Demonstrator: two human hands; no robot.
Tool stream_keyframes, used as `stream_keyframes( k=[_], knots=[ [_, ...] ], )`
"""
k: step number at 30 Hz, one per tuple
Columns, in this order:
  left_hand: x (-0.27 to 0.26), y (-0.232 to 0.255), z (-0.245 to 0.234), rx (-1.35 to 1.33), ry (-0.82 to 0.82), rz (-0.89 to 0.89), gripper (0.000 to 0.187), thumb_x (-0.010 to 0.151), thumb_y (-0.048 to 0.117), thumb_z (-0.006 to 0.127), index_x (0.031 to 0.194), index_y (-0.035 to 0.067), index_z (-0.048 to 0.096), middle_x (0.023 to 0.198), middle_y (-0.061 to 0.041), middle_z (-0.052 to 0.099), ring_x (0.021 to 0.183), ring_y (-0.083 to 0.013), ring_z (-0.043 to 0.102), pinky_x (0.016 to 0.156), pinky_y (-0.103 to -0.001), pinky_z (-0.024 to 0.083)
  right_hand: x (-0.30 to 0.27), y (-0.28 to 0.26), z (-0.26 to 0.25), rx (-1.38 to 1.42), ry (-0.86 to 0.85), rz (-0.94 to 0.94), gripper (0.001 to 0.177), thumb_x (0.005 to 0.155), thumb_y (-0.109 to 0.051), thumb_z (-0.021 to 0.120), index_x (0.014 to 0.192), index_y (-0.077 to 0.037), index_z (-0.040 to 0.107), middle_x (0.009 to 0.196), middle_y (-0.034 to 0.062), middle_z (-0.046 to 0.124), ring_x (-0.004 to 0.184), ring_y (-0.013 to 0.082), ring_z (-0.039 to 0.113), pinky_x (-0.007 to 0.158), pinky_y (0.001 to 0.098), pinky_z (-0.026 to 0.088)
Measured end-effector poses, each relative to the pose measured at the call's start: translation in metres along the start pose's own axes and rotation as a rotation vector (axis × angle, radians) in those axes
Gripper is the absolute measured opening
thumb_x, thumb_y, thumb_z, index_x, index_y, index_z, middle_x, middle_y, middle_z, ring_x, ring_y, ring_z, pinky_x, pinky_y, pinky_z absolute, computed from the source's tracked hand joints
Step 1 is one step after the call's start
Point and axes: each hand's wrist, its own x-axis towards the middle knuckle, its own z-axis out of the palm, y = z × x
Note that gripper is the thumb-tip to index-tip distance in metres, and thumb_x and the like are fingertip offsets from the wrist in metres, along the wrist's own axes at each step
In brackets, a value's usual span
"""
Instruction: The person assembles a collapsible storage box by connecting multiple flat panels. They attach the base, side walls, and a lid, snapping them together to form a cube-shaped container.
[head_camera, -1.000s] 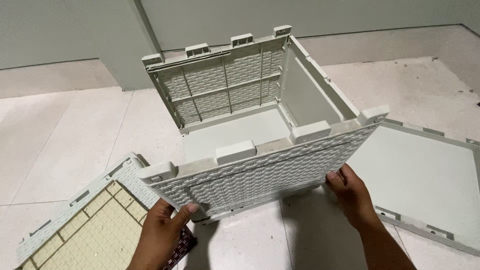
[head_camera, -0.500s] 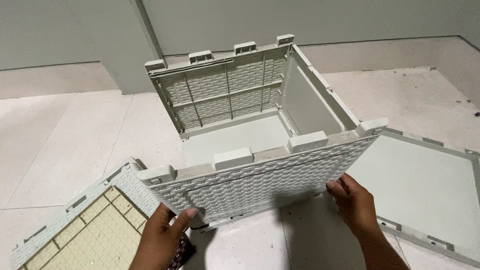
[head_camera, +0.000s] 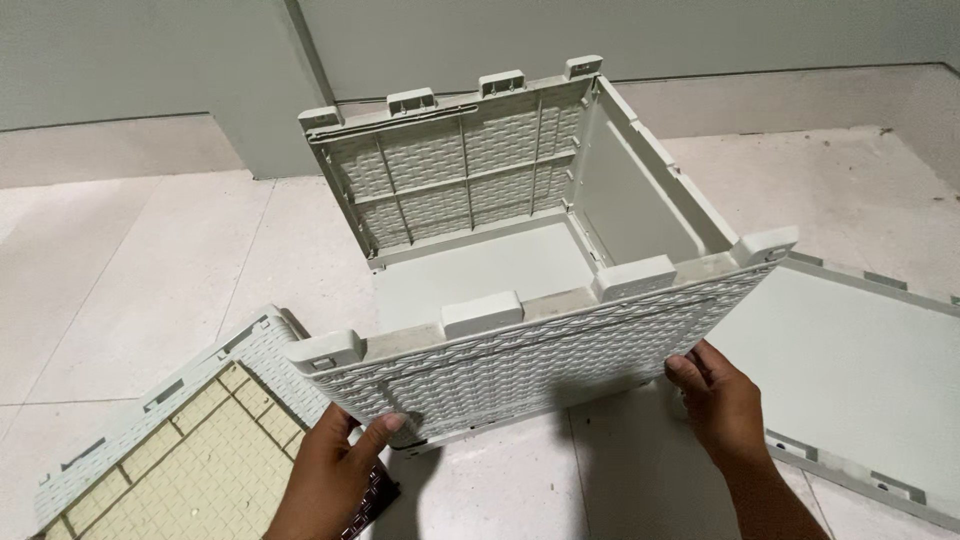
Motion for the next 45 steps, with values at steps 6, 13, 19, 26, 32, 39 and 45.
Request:
stream_keyframes(
  k=[6, 13, 19, 26, 32, 39, 45],
  knots=[
    [0.0, -0.004, -0.001, 0.041, -0.017, 0.078, 0.042, 0.092, 0.035, 0.072, 0.122, 0.007, 0.069, 0.122, -0.012, 0.073, 0.127, -0.0236, 0.067, 0.11, -0.047, 0.048, -0.005, -0.007, 0.0, 0.039, 0.003, 0.004, 0.032, 0.102, -0.033, 0.061, 0.091, -0.003, 0.063, 0.07, 0.0049, 0.054, 0.061, 0.0129, 0.046, 0.056, 0.0319, 0.041],
    [-0.007, 0.006, 0.0, 0.095, 0.003, 0.01, 0.044, 0.093, 0.035, 0.07, 0.129, 0.011, 0.064, 0.121, -0.014, 0.076, 0.12, -0.0242, 0.07, 0.103, -0.048, 0.054, -0.007, -0.011, 0.0, 0.094, 0.021, 0.024, 0.023, 0.1, -0.029, 0.06, 0.098, -0.006, 0.065, 0.075, 0.004, 0.063, 0.062, 0.0114, 0.052, 0.057, 0.0323, 0.045],
    [-0.013, 0.015, -0.001, 0.069, 0.001, 0.018, 0.042, 0.092, 0.034, 0.072, 0.126, 0.01, 0.066, 0.118, -0.015, 0.079, 0.119, -0.0241, 0.071, 0.101, -0.046, 0.053, -0.006, -0.008, 0.001, -0.015, 0.025, 0.074, 0.033, 0.105, -0.034, 0.06, 0.102, -0.002, 0.066, 0.079, 0.0111, 0.064, 0.064, 0.0174, 0.052, 0.058, 0.0364, 0.044],
    [-0.009, 0.007, -0.001, 0.105, -0.016, -0.009, 0.038, 0.094, 0.033, 0.07, 0.123, 0.008, 0.065, 0.119, -0.013, 0.077, 0.115, -0.0264, 0.074, 0.098, -0.047, 0.06, -0.003, 0.005, 0.006, -0.008, 0.058, -0.161, 0.034, 0.099, -0.037, 0.057, 0.11, -0.006, 0.064, 0.095, 0.005, 0.071, 0.088, 0.0127, 0.065, 0.083, 0.0321, 0.05],
    [0.003, -0.013, 0.002, 0.104, -0.058, 0.203, 0.034, 0.087, 0.019, 0.067, 0.118, 0.005, 0.065, 0.119, -0.012, 0.075, 0.117, -0.0222, 0.074, 0.096, -0.04, 0.058, 0.001, 0.01, 0.008, -0.005, 0.026, -0.116, 0.033, 0.102, -0.035, 0.06, 0.11, -0.003, 0.065, 0.089, 0.009, 0.067, 0.083, 0.0171, 0.059, 0.082, 0.0336, 0.05],
    [0.021, -0.027, 0.016, 0.48, -0.011, 0.076, 0.026, 0.095, 0.014, 0.068, 0.119, 0.005, 0.066, 0.106, -0.014, 0.08, 0.101, -0.0262, 0.08, 0.089, -0.039, 0.063, 0.008, 0.022, 0.011, 0.028, -0.018, -0.097, 0.026, 0.102, -0.029, 0.06, 0.109, -0.004, 0.063, 0.085, 0.0073, 0.063, 0.075, 0.0164, 0.055, 0.074, 0.0332, 0.049],
    [0.023, -0.041, 0.023, 0.426, 0.056, 0.167, 0.024, 0.091, 0.011, 0.07, 0.113, 0.004, 0.067, 0.103, -0.013, 0.081, 0.094, -0.0247, 0.08, 0.082, -0.038, 0.065, 0.012, 0.038, 0.015, 0.052, -0.004, -0.17, 0.025, 0.102, -0.027, 0.059, 0.11, -0.004, 0.065, 0.089, 0.0073, 0.065, 0.08, 0.0155, 0.055, 0.08, 0.03, 0.048]
  ],
)
